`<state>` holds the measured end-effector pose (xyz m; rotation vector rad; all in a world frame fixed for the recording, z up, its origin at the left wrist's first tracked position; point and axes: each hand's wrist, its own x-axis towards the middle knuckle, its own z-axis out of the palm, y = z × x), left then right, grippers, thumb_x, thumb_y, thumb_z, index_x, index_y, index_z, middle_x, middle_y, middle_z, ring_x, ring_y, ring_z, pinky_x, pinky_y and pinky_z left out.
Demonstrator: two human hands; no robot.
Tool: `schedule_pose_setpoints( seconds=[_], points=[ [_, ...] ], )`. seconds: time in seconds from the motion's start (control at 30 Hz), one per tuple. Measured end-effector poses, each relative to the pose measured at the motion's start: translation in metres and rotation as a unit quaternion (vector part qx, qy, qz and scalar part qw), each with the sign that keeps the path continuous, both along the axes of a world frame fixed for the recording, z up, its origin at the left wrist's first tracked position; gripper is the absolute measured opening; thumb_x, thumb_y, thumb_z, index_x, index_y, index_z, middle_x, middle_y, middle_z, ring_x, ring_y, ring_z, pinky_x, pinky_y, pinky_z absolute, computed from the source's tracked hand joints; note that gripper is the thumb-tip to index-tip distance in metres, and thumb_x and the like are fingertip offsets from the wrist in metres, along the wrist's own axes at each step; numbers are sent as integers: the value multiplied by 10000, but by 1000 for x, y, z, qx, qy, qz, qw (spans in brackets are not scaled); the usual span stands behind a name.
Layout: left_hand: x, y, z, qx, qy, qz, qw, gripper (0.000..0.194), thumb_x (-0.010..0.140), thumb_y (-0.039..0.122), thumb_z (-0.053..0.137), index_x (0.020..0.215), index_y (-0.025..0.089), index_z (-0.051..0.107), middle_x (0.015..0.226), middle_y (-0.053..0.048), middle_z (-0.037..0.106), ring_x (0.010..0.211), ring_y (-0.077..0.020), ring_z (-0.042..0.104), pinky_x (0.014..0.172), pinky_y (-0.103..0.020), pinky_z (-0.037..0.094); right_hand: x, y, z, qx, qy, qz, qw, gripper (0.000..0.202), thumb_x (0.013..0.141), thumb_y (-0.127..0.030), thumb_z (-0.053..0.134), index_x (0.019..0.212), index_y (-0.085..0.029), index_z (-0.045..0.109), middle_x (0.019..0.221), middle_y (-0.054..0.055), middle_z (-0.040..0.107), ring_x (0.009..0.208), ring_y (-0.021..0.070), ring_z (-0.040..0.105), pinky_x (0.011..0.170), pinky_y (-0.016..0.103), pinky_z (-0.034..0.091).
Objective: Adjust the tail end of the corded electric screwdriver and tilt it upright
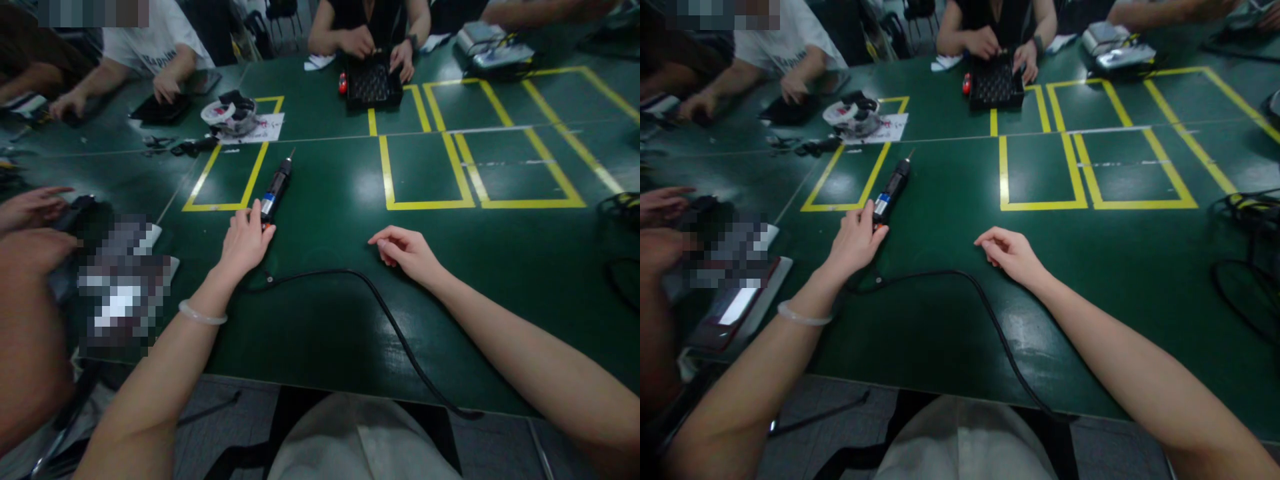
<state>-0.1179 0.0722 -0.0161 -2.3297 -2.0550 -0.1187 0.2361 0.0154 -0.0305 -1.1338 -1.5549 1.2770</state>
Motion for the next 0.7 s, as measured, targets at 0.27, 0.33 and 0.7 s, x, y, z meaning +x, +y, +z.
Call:
schedule_pose_setpoints(
  seconds=[0.27, 0.33, 0.7],
  points=[
    [-69, 41, 0, 9, -9, 127, 992, 663, 1055, 502, 348, 1526, 47, 245, 1392, -228, 408, 1256, -376, 439, 1019, -572, 394, -1, 0, 1, -3, -1, 1, 1000, 233, 896, -383, 624, 926, -165, 699, 621, -21, 574, 528, 108, 521, 497, 237, 405],
    [-82, 49, 1, 19, -4, 141, 990, 670, 1063, 542, 314, 1520, 59, 232, 1383, -197, 392, 1249, -349, 416, 1031, -559, 381, -1, 0, 1, -3, -4, 1, 1000, 235, 898, -381, 619, 930, -163, 699, 631, -18, 577, 534, 109, 526, 499, 239, 405],
    [-94, 55, 4, 31, 27, 146, 988, 732, 1067, 569, 244, 1539, 13, 187, 1387, -209, 391, 1201, -339, 408, 982, -534, 385, -1, -1, 2, -8, -13, 8, 1000, 238, 896, -365, 603, 933, -151, 699, 639, -13, 580, 538, 109, 530, 504, 240, 406]
  ],
)
